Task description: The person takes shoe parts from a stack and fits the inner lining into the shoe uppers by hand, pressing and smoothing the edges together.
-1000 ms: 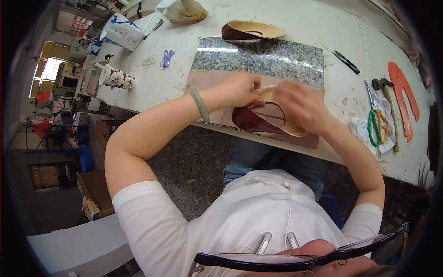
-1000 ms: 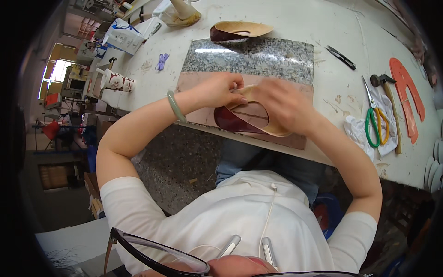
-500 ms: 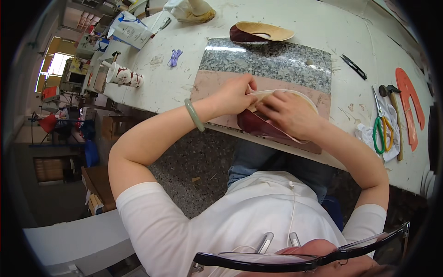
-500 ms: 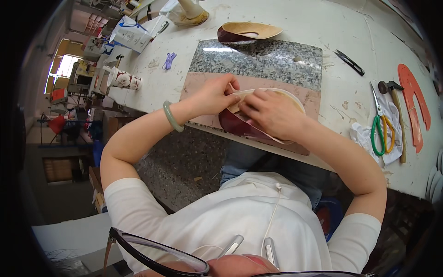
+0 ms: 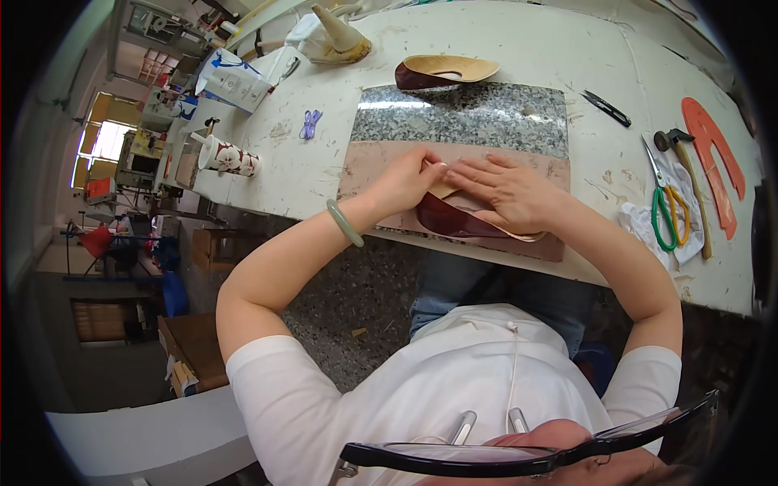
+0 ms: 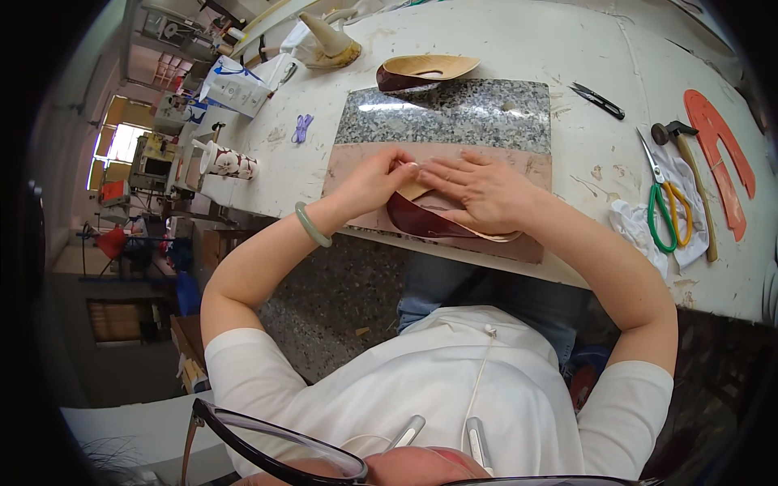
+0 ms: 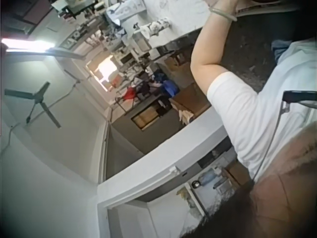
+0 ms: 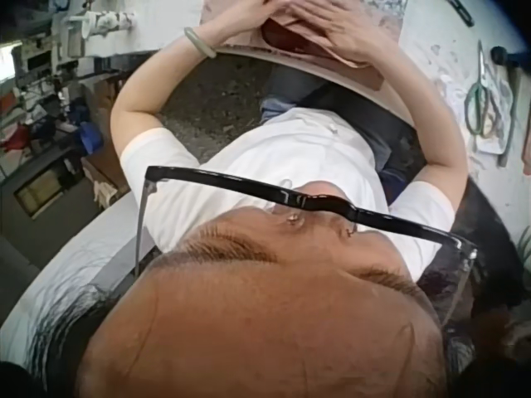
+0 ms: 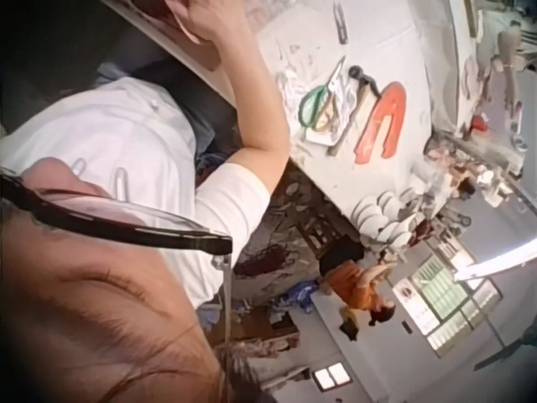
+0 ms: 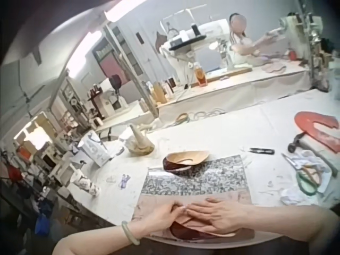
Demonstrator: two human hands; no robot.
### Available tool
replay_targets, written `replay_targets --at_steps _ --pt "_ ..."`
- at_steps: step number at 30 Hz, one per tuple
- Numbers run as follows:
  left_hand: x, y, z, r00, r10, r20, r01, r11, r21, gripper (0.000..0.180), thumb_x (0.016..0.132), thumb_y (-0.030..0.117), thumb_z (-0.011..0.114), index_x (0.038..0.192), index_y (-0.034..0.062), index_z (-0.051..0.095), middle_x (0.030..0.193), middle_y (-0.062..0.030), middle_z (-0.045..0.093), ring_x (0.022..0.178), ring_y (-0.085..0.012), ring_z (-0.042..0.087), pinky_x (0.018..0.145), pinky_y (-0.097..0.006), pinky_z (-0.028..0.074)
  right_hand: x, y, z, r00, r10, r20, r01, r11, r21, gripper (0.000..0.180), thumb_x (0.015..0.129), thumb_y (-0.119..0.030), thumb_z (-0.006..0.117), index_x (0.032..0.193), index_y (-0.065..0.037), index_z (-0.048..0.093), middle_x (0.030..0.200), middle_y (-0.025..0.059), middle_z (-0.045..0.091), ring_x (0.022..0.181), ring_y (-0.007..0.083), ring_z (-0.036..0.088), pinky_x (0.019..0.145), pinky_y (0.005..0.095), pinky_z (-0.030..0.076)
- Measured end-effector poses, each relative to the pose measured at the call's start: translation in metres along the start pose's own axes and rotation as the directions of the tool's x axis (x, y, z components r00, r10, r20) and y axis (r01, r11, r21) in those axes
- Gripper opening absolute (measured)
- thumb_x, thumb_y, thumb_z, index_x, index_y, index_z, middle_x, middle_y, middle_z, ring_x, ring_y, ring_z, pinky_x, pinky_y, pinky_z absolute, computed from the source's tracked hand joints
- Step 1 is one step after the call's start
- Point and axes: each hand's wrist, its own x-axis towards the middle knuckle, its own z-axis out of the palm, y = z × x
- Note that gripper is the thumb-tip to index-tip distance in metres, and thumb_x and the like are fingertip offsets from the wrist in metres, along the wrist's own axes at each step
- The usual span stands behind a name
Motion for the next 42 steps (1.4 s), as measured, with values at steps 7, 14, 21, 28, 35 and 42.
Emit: replay_targets --at_steps 7,14,21,28,35,42 --pt "-0.004 0.024 -0.022 0.99 0.097 0.101 -0.122 0.952 0.28 0.022 0.083 0.018 0.065 0.093 -0.0018 0.066 0.077 -0.0114 0.067 0.068 -0.0256 0.064 0.064 -0.032 0.052 -0.043 -0.031 -0.02 0.952 0.29 -0.101 -0.295 0.955 -0.034 0.066 0.093 -0.04 0.05 0.144 -0.001 0.034 0.151 0.0139 0.033 0.142 0.0253 0.028 0.116 0.0425 0.022" --pt "-0.006 0.022 0.004 0.664 0.709 -0.238 -0.587 0.692 0.42 0.018 0.083 -0.001 0.063 0.1 0.002 0.061 0.098 -0.0123 0.064 0.085 -0.0267 0.063 0.067 -0.031 0.054 -0.033 -0.093 0.001 0.901 0.267 -0.343 -0.178 0.946 0.27 0.055 0.084 -0.018 0.064 0.132 0.004 0.047 0.139 0.0163 0.046 0.134 0.0308 0.039 0.108 0.0409 0.036" --pt "-0.027 -0.023 0.031 0.802 0.432 -0.413 -0.445 0.893 0.07 0.041 0.077 -0.007 0.063 0.116 0.0031 0.054 0.11 -0.0123 0.057 0.093 -0.025 0.06 0.073 -0.032 0.053 -0.004 -0.071 0.009 0.666 0.508 -0.547 -0.011 0.739 0.673 0.035 0.079 -0.005 0.066 0.113 -0.007 0.061 0.105 0.0117 0.065 0.097 0.0282 0.063 0.08 0.0368 0.052" --pt "-0.004 0.002 0.032 0.794 0.461 -0.398 -0.421 0.887 0.189 0.039 0.085 0.002 0.06 0.124 0.006 0.055 0.11 -0.0139 0.056 0.094 -0.0294 0.056 0.085 -0.036 0.046 0.008 -0.033 -0.017 0.789 0.615 0.013 -0.587 0.747 0.313 0.025 0.081 -0.002 0.052 0.1 -0.006 0.068 0.101 0.0145 0.064 0.095 0.0322 0.063 0.078 0.0419 0.051" --pt "0.0 0.004 0.034 0.89 0.322 -0.324 -0.336 0.942 0.014 0.044 0.087 0.01 0.064 0.13 0.0086 0.052 0.112 -0.0093 0.053 0.088 -0.0168 0.055 0.074 -0.028 0.047 0.011 -0.012 -0.013 0.887 0.446 -0.12 -0.382 0.855 0.351 0.02 0.077 -0.005 0.058 0.09 -0.009 0.072 0.094 0.0145 0.064 0.089 0.0308 0.064 0.075 0.0423 0.052" --pt "-0.004 -0.006 0.02 0.925 0.337 -0.174 -0.355 0.931 -0.087 0.06 0.08 0.006 0.072 0.135 0.0094 0.048 0.118 -0.0057 0.05 0.086 -0.0117 0.052 0.069 -0.024 0.046 0.016 -0.015 -0.017 0.962 0.272 0.029 -0.272 0.962 0.017 0.02 0.079 -0.012 0.061 0.096 -0.007 0.07 0.097 0.0087 0.059 0.092 0.0261 0.061 0.075 0.0357 0.052"
